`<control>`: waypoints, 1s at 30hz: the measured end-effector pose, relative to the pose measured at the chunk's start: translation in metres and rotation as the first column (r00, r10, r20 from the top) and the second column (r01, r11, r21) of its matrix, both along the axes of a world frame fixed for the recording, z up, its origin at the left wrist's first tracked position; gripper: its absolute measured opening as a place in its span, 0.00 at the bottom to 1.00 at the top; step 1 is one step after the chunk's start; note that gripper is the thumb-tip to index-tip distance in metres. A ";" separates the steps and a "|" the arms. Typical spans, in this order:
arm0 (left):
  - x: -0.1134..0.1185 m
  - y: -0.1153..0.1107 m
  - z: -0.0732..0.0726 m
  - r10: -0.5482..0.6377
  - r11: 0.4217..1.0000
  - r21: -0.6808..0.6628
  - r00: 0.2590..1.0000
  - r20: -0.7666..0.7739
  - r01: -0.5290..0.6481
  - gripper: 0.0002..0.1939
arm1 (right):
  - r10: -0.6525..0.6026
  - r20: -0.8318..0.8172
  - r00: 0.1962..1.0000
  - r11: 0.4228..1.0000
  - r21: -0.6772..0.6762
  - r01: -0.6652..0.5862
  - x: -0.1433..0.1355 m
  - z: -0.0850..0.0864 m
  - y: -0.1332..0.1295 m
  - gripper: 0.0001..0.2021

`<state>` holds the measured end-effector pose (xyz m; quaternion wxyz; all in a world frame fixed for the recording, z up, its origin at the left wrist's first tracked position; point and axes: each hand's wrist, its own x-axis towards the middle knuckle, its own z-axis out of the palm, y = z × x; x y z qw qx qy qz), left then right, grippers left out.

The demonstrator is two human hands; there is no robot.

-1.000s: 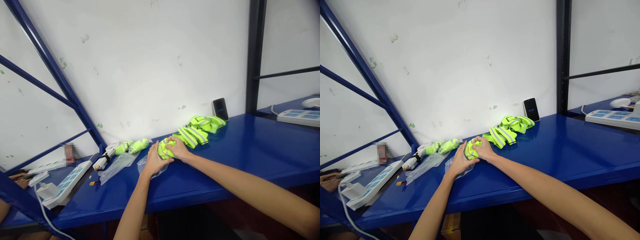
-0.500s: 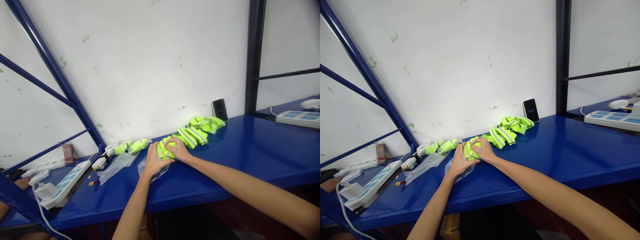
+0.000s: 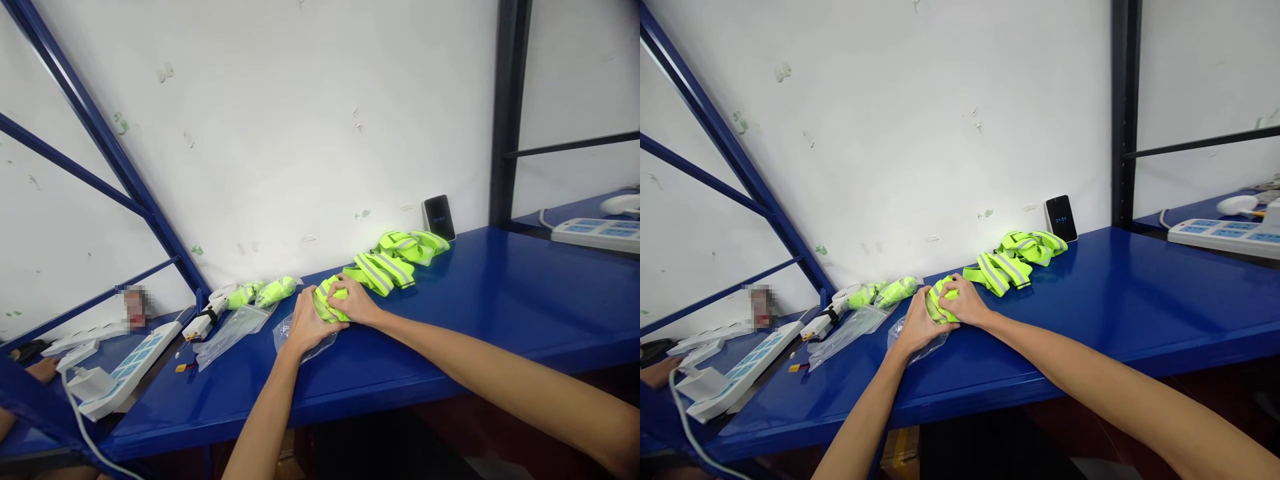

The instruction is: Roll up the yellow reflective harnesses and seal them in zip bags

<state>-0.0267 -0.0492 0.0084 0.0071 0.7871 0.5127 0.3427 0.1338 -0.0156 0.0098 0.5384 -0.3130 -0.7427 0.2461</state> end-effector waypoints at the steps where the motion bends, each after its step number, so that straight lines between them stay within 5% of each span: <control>1: 0.001 -0.001 0.001 -0.011 1.000 -0.023 1.000 0.002 0.011 0.43 | 0.013 0.018 1.000 1.000 0.006 -0.014 0.000 0.000 -0.001 0.03; 5: 0.002 -0.005 0.006 -0.057 0.997 -0.049 0.998 0.012 0.057 0.40 | 0.083 0.047 0.995 0.997 -0.011 -0.082 -0.002 0.000 -0.004 0.06; 8: 0.002 -0.004 0.005 -0.067 0.997 -0.025 0.998 -0.003 0.067 0.47 | 0.153 0.030 0.988 0.988 -0.020 -0.152 -0.002 0.001 -0.002 0.09; 13: 0.003 0.002 0.000 0.106 0.994 -0.003 0.994 0.013 -0.106 0.63 | 0.049 -0.078 0.996 0.999 0.010 -0.048 0.000 0.009 -0.001 0.27; 21: 0.014 -0.003 0.009 0.084 0.995 0.059 0.994 -0.069 -0.080 0.39 | -0.151 -0.082 0.985 0.986 0.058 0.156 0.000 0.014 -0.003 0.07; 30: 0.013 0.000 0.002 0.077 0.995 0.072 0.988 -0.133 -0.068 0.38 | -0.089 -0.062 0.994 0.993 0.068 0.094 -0.003 0.011 -0.003 0.01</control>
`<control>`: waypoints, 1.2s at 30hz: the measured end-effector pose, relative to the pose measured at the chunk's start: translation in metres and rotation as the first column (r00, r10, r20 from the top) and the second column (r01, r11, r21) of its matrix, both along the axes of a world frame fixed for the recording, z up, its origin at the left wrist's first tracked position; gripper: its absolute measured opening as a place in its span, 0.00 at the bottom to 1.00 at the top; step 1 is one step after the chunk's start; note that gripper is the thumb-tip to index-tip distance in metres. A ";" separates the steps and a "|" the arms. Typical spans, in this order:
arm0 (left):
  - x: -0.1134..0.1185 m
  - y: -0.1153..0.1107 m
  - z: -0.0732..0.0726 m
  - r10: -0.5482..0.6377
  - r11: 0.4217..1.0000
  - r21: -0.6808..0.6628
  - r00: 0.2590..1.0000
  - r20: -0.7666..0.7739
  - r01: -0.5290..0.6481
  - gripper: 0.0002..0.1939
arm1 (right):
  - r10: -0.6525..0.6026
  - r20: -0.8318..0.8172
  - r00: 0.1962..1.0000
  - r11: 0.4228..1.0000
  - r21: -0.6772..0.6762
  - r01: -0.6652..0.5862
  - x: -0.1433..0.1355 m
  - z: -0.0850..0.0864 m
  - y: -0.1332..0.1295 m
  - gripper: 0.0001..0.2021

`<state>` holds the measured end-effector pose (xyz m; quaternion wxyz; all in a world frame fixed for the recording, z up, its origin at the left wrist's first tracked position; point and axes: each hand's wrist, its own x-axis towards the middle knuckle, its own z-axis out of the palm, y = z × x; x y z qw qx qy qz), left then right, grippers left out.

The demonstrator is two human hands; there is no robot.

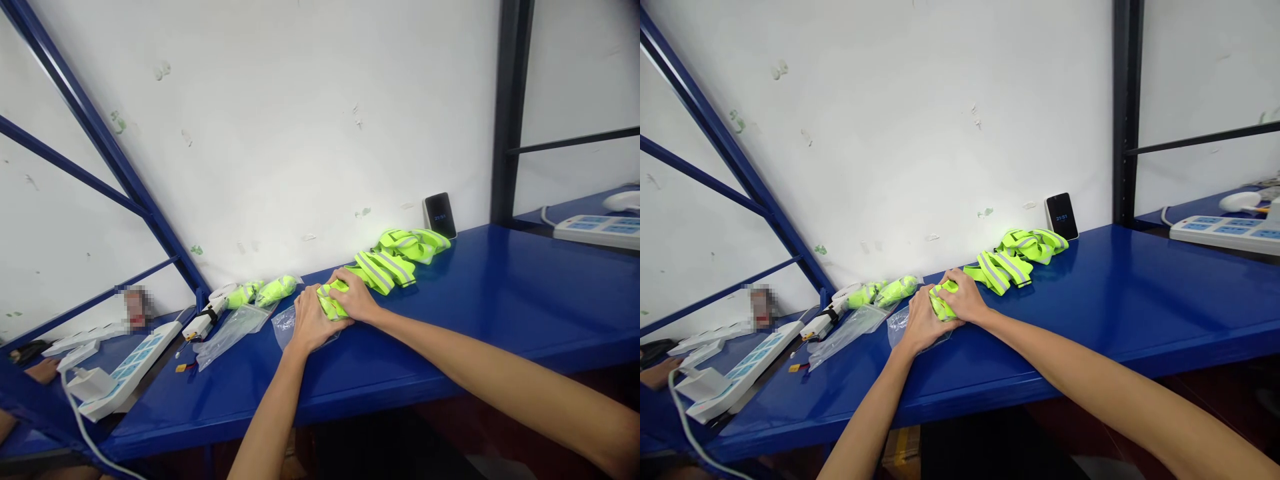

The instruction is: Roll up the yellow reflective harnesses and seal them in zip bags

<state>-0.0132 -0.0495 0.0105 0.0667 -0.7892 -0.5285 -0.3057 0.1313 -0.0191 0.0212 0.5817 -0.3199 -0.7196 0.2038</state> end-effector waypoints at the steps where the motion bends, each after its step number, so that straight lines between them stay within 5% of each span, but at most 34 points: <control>1: 0.000 0.000 0.000 -0.004 1.000 0.002 1.000 -0.007 0.004 0.39 | 0.006 0.007 1.000 1.000 -0.008 -0.006 0.000 -0.001 0.000 0.01; 16: -0.001 0.002 0.002 -0.052 0.997 0.044 0.993 -0.102 0.057 0.37 | 0.186 0.197 0.963 0.980 -0.102 -0.169 0.005 -0.002 0.000 0.07; 21: -0.013 0.005 0.005 -0.113 0.993 0.032 0.993 -0.027 0.114 0.41 | 0.514 -0.040 0.857 0.793 -0.358 -0.492 0.016 0.006 0.007 0.22; 25: -0.021 0.004 0.005 -0.124 0.992 0.000 0.991 0.041 0.124 0.36 | 0.681 0.079 0.728 0.692 -0.396 -0.604 0.032 0.012 0.015 0.33; 36: -0.017 0.004 0.000 -0.096 0.994 -0.037 0.993 0.074 0.099 0.38 | 0.490 0.229 0.841 0.864 -0.256 -0.434 0.030 0.008 0.019 0.20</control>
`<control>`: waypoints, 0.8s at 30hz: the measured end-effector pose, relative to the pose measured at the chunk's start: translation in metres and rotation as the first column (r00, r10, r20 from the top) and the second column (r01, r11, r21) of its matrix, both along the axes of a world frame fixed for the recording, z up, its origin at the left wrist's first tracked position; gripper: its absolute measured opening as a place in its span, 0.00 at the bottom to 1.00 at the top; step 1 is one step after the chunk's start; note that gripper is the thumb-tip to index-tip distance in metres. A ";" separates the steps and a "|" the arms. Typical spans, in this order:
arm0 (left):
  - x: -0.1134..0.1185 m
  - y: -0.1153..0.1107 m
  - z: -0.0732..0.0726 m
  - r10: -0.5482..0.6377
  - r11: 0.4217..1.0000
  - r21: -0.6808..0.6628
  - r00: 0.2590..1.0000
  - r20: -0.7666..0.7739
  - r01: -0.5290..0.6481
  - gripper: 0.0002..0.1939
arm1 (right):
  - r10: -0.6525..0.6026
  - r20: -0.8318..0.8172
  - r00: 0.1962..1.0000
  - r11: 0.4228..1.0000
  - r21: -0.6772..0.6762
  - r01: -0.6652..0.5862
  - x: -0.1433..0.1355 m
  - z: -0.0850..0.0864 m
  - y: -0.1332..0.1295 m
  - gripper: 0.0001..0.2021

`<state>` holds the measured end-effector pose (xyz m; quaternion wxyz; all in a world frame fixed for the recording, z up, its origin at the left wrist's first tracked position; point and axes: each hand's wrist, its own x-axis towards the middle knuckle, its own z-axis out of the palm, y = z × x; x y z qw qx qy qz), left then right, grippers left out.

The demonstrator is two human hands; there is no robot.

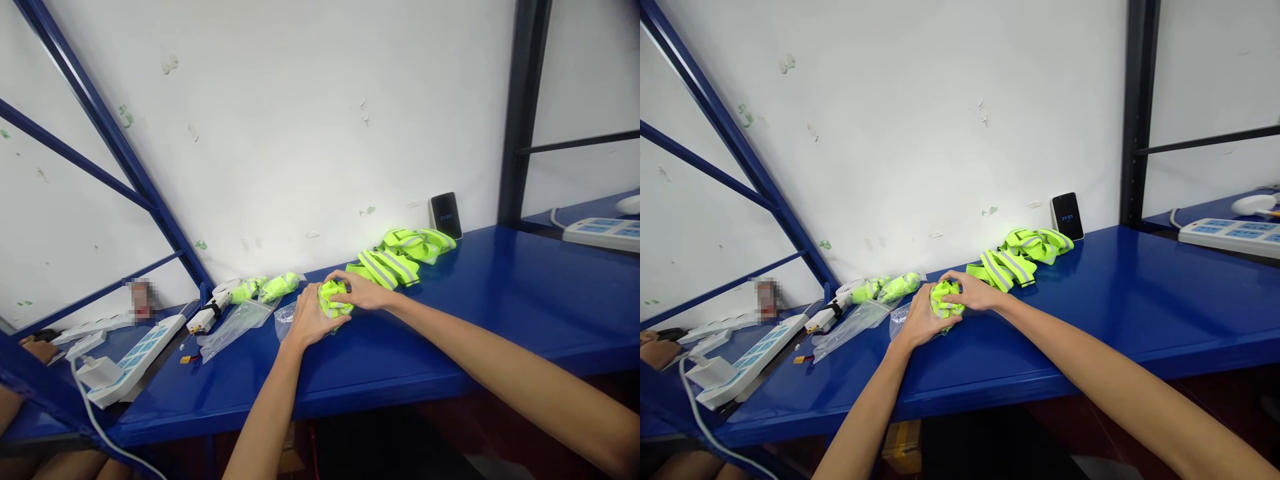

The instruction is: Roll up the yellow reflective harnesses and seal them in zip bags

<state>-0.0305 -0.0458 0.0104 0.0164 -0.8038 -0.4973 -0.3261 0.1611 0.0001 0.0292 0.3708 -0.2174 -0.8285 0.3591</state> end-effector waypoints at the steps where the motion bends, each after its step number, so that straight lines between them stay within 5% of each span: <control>1: 0.001 -0.001 0.001 -0.004 1.000 0.008 1.000 -0.019 0.004 0.37 | 0.000 0.006 1.000 1.000 -0.002 0.000 0.000 -0.001 0.001 0.20; 5: 0.006 -0.003 0.011 -0.056 0.998 0.008 0.993 -0.100 0.057 0.38 | -0.008 0.060 0.998 0.999 -0.047 0.011 -0.009 -0.008 0.003 0.25; 11: 0.017 -0.003 0.025 -0.131 0.987 0.055 0.955 -0.264 0.151 0.34 | -0.323 -0.037 0.946 0.946 0.004 0.323 -0.034 -0.019 -0.015 0.27; 15: 0.015 -0.004 0.026 -0.174 0.979 0.067 0.965 -0.195 0.190 0.32 | -0.006 -0.052 0.999 0.978 -0.208 -0.005 -0.013 -0.008 -0.012 0.28; 18: 0.013 -0.009 0.026 -0.189 0.976 0.097 0.980 -0.060 0.194 0.30 | 0.240 -0.087 0.967 0.814 -0.525 -0.249 0.008 0.000 0.000 0.26; 20: 0.016 -0.014 0.026 -0.191 0.973 0.123 0.981 -0.035 0.194 0.27 | 0.268 -0.101 0.958 0.755 -0.595 -0.274 0.012 0.000 0.005 0.25; 24: 0.027 -0.019 0.030 -0.144 0.968 0.179 0.974 -0.172 0.175 0.25 | 0.195 -0.158 0.968 0.839 -0.485 -0.248 -0.004 -0.004 0.002 0.11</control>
